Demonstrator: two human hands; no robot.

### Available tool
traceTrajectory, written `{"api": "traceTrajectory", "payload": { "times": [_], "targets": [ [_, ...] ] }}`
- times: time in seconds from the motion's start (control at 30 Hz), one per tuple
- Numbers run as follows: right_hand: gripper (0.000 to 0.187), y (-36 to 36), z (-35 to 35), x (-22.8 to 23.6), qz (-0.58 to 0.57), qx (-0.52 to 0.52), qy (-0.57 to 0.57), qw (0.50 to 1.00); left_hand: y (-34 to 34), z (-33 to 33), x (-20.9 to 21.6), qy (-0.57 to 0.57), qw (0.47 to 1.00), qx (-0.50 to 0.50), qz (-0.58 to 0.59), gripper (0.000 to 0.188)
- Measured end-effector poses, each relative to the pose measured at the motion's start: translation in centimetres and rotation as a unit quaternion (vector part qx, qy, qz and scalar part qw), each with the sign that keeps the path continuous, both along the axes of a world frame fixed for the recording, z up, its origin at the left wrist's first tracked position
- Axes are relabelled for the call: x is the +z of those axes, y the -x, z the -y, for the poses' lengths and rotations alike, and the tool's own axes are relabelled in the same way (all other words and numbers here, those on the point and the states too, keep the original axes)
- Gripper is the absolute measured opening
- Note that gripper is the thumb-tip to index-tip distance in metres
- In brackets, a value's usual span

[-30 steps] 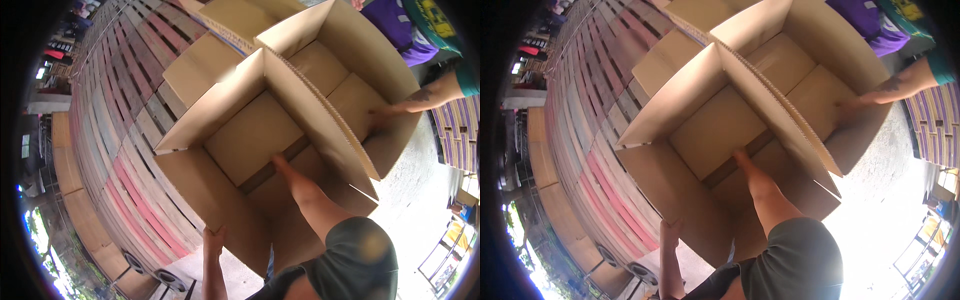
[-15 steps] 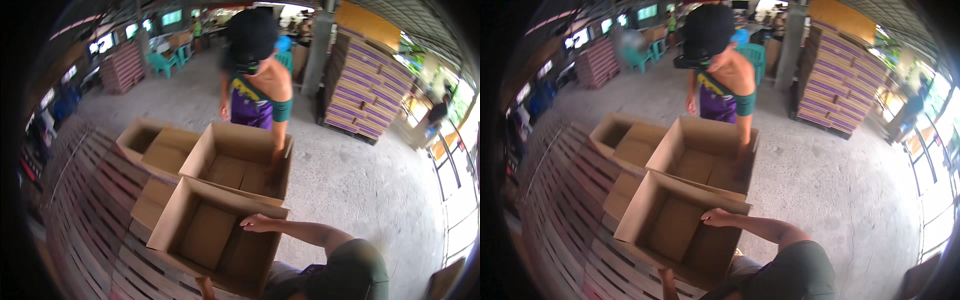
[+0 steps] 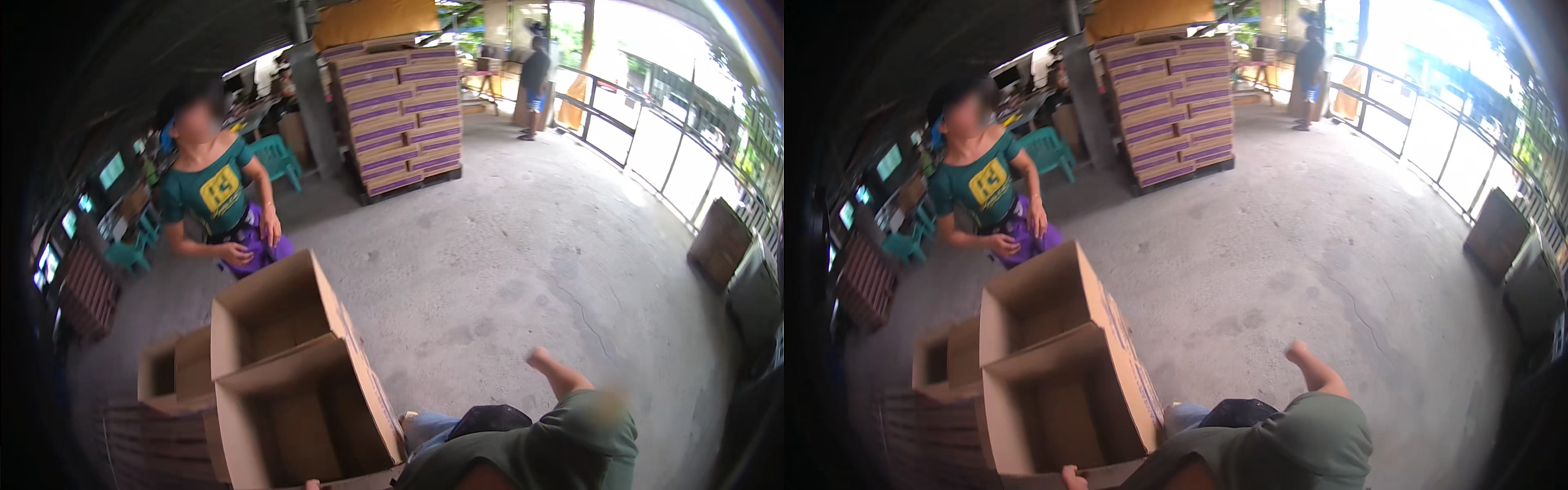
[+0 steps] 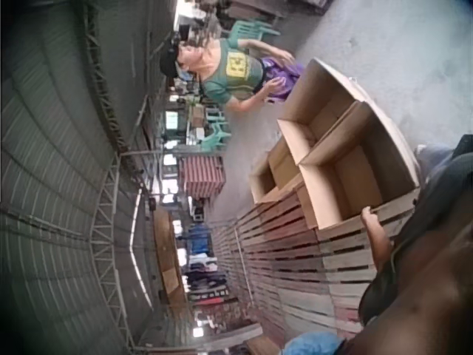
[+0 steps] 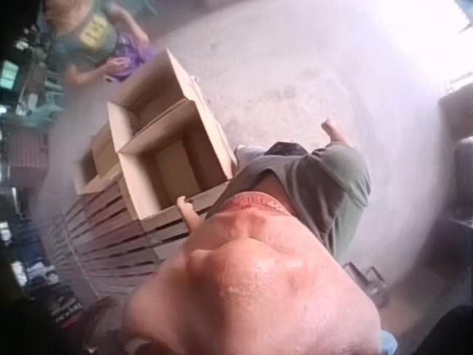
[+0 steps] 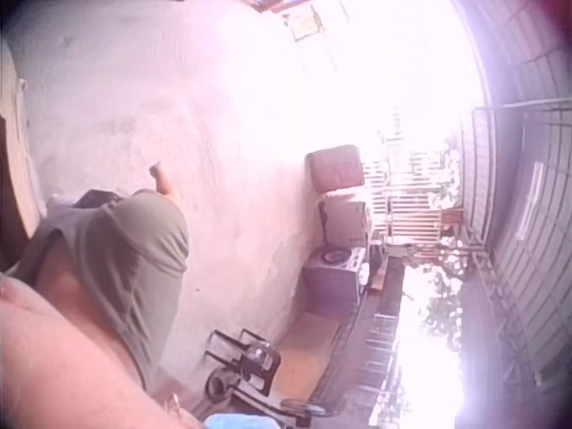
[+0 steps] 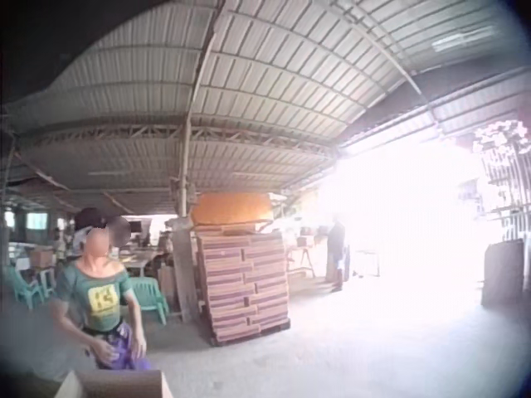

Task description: The person wraps individual illustration boards in plastic sleeves and places them into a cardboard shipping box.

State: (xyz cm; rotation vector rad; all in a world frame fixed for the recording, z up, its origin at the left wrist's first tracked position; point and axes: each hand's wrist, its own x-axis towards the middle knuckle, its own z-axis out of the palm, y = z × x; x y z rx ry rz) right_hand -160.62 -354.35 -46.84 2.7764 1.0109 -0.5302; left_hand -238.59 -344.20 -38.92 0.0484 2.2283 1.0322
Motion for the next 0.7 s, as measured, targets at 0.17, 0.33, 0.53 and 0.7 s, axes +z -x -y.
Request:
{"api": "traceTrajectory", "payload": {
  "times": [0.17, 0.33, 0.53, 0.7],
  "targets": [
    [0.032, 5.8, 15.6, 1.2, -0.188, -0.072, 0.125, 0.972, -1.9, 4.8, 7.7, 0.034, 0.936, 0.088, -0.338, 0.046],
    [0.037, 5.7, 17.1, 8.2, -0.295, -0.194, 0.186, 0.917, -11.7, 0.9, 12.5, -0.004, 0.903, 0.047, -0.428, 0.057],
    [0.043, -5.2, 5.1, 3.9, -0.138, 0.241, 0.122, 0.953, -26.2, -7.3, 17.7, -0.058, 0.942, -0.156, -0.291, 0.078],
    [0.039, -9.4, -3.0, 14.1, -0.206, 0.155, -0.091, 0.962, -41.4, -14.3, 16.7, -0.129, 0.898, -0.257, -0.334, 0.072]
  ]
}}
